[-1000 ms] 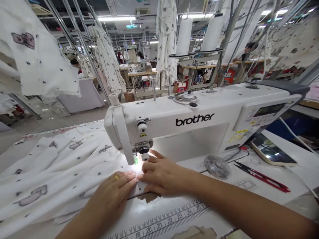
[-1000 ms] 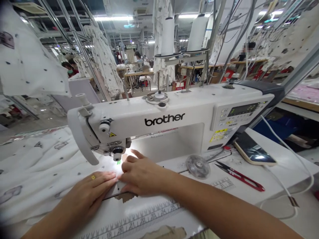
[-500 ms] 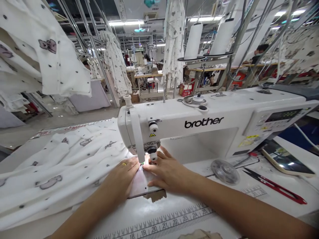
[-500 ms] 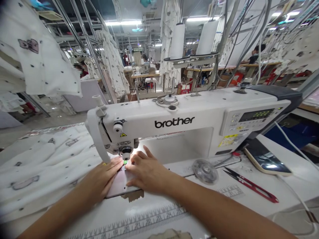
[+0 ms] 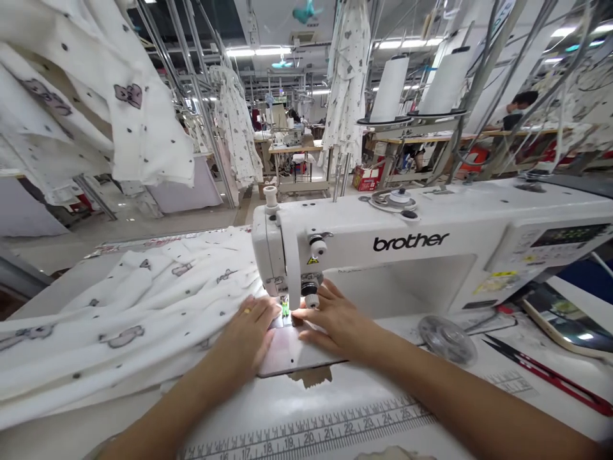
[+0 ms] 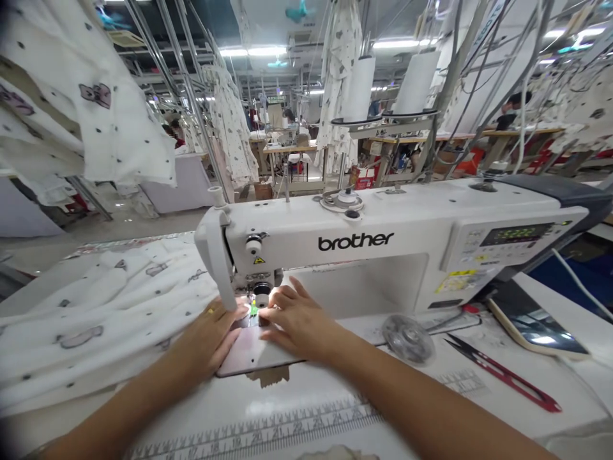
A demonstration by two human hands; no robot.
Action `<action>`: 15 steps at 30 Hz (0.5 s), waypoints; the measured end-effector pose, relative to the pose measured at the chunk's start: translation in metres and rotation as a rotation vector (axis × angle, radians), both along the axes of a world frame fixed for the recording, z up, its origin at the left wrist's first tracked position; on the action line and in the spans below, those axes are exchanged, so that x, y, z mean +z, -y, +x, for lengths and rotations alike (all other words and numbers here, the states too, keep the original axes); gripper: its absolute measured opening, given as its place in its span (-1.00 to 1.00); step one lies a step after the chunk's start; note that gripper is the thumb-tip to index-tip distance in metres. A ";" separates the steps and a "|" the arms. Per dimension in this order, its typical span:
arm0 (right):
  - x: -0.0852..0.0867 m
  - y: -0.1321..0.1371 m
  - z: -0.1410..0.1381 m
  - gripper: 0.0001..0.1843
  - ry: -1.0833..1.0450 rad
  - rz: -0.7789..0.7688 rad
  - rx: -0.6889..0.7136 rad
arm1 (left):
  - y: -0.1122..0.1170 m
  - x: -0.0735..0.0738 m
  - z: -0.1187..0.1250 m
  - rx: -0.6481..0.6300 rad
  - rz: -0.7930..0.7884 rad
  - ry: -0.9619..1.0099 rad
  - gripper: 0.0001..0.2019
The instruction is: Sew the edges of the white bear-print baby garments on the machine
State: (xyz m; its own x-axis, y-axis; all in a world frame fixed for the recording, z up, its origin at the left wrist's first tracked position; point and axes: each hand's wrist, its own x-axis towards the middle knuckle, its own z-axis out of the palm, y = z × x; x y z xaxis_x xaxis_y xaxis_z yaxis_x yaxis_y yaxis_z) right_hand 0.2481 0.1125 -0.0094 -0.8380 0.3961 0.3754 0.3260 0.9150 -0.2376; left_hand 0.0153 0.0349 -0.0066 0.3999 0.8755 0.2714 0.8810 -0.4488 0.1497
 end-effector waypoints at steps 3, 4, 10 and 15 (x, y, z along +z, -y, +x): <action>-0.001 -0.004 -0.001 -0.70 -0.025 0.009 -0.018 | -0.004 -0.007 -0.009 0.103 -0.011 0.056 -0.64; -0.001 -0.005 -0.001 -0.71 -0.025 0.010 -0.024 | -0.006 -0.009 -0.015 0.128 -0.028 0.062 -0.63; 0.000 -0.003 -0.002 -0.75 -0.023 0.008 -0.062 | -0.001 0.003 -0.073 0.253 -0.081 0.089 -0.72; -0.001 -0.001 -0.001 -0.74 -0.008 0.004 -0.039 | 0.067 0.035 -0.117 0.239 -0.265 0.180 -0.80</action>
State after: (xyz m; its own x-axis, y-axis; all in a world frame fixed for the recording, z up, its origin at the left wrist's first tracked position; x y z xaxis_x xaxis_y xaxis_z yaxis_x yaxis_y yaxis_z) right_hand 0.2472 0.1130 -0.0108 -0.8188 0.4272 0.3835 0.3598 0.9024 -0.2371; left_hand -0.1015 -0.0322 0.0284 0.1431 0.9872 0.0708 0.9052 -0.1595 0.3938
